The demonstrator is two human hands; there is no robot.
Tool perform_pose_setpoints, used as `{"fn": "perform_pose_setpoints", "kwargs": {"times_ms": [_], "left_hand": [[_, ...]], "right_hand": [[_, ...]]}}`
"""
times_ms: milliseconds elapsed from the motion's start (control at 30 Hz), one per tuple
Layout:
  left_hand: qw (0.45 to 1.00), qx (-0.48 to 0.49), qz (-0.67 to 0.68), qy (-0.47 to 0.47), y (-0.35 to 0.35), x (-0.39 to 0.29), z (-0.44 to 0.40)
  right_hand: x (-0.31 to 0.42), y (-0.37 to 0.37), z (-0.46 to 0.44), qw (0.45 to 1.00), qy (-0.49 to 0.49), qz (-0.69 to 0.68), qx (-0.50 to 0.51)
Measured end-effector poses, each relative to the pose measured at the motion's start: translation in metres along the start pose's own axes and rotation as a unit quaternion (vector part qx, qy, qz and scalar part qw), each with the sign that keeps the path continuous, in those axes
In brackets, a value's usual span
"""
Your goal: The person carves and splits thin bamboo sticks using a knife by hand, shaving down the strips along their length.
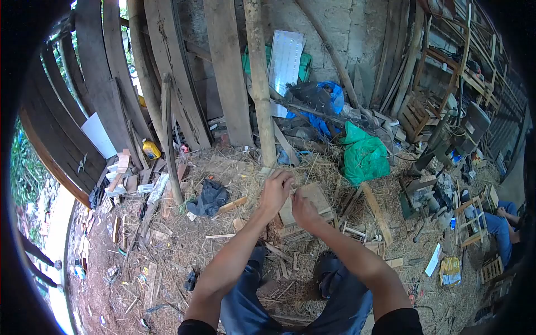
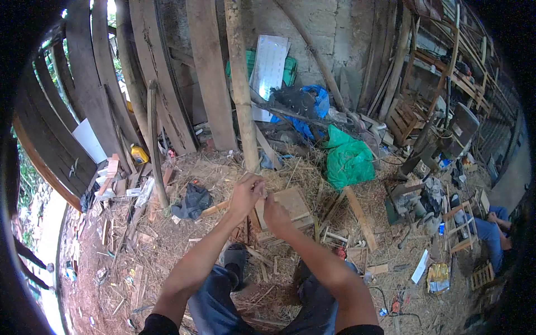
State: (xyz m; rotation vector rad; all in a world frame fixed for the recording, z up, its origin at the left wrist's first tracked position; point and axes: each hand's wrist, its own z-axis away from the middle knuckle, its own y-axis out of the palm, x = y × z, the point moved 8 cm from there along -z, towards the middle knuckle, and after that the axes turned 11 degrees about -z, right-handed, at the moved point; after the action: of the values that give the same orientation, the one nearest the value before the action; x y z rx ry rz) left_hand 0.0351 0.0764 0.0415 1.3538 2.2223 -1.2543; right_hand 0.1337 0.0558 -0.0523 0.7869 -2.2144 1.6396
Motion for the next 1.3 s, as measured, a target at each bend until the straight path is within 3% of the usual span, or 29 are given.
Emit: {"fn": "perform_pose_setpoints", "kwargs": {"times_ms": [100,167,300,400,500,567,767,1000,1100,1167,1233,1300], "left_hand": [[1.000,0.020,-0.006,-0.007,0.002,0.003,-0.001],[1.000,0.026,-0.001,-0.006,0.004,0.002,-0.005],[0.999,0.033,-0.023,0.036,0.022,-0.002,-0.002],[0.998,0.016,-0.043,0.031,0.018,0.003,-0.005],[0.999,0.010,-0.040,0.027,0.015,0.007,-0.010],[0.999,0.008,-0.043,0.027,0.013,0.008,-0.008],[0.998,0.014,-0.060,0.022,0.011,0.008,-0.011],[0.996,0.051,-0.068,0.030,0.020,0.003,-0.011],[0.994,0.050,-0.080,0.052,0.023,0.002,-0.010],[0.994,0.043,-0.082,0.060,0.023,0.002,-0.009],[0.997,0.019,-0.076,0.022,0.008,0.001,-0.015],[0.996,-0.007,-0.073,0.040,-0.012,-0.006,-0.026]], "right_hand": [[-0.010,0.013,0.010,0.992,0.080,0.040,0.094],[-0.024,0.046,0.016,0.970,-0.083,0.193,0.122],[-0.026,0.046,0.021,0.944,-0.062,0.282,0.156],[-0.033,0.062,0.016,0.958,-0.033,0.242,0.150],[-0.041,0.066,0.013,0.990,0.022,0.123,0.060],[-0.041,0.054,0.014,0.978,0.191,-0.039,0.077],[-0.046,0.067,0.018,0.957,0.263,-0.097,0.069],[-0.063,0.102,0.043,0.960,0.240,-0.138,0.034],[-0.070,0.107,0.046,0.964,0.254,-0.065,0.039],[-0.076,0.132,0.046,0.956,0.232,-0.089,0.154],[-0.067,0.123,0.066,0.953,0.259,-0.112,0.114],[-0.066,0.117,0.060,0.950,0.276,-0.126,0.080]]}}
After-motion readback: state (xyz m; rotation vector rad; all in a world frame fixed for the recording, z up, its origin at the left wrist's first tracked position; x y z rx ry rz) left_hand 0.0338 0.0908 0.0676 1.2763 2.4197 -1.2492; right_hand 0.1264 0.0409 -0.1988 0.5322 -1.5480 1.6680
